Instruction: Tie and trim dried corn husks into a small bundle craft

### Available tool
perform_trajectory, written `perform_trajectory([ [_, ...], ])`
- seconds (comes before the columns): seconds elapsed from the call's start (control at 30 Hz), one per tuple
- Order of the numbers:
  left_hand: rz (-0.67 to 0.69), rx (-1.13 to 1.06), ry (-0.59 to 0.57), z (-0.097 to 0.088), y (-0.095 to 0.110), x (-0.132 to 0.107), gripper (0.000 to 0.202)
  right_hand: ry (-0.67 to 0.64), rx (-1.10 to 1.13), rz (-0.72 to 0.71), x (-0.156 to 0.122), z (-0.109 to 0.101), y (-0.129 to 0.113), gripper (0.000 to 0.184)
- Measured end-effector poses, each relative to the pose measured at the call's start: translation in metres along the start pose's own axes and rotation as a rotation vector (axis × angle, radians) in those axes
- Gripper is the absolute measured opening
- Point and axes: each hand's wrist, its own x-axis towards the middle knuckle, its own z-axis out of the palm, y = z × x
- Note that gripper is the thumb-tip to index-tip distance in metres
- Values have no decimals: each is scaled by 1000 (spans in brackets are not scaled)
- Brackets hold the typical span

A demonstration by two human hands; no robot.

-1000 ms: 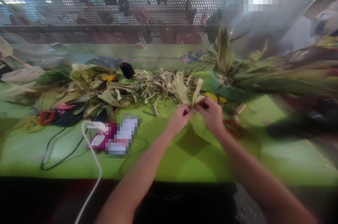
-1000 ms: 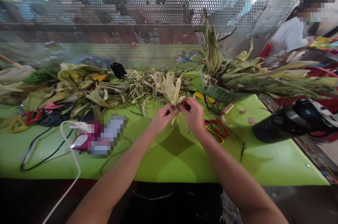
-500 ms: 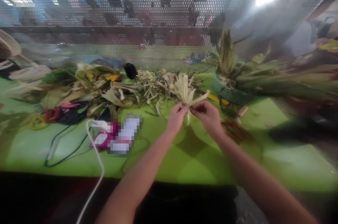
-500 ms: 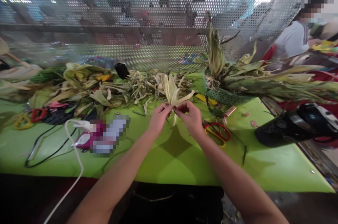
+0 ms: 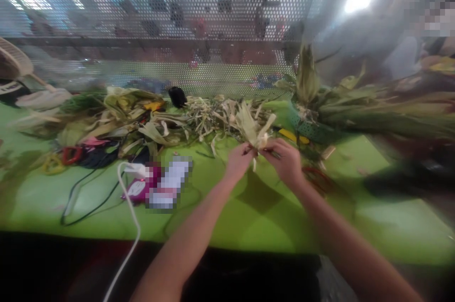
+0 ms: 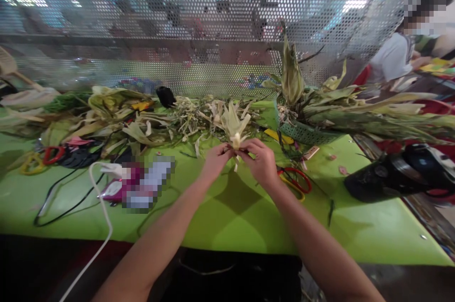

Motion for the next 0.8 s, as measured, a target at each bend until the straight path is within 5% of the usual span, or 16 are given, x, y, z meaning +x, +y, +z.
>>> perform_trajectory([
  [0.13,63,231,-57,0,6,-4,12,-110,-31,-43,0,0,2,10],
  [0.37,305,320,-87,3,13,-11,10,29,-4,158,-1,3,6,12],
  [0.53,260,168,-62,3,11,-9,21,-22,116,166,1,1,6,13],
  [0.8,122,-5,-140,2,9,-6,27,67,489,512,8,-1,8,27],
])
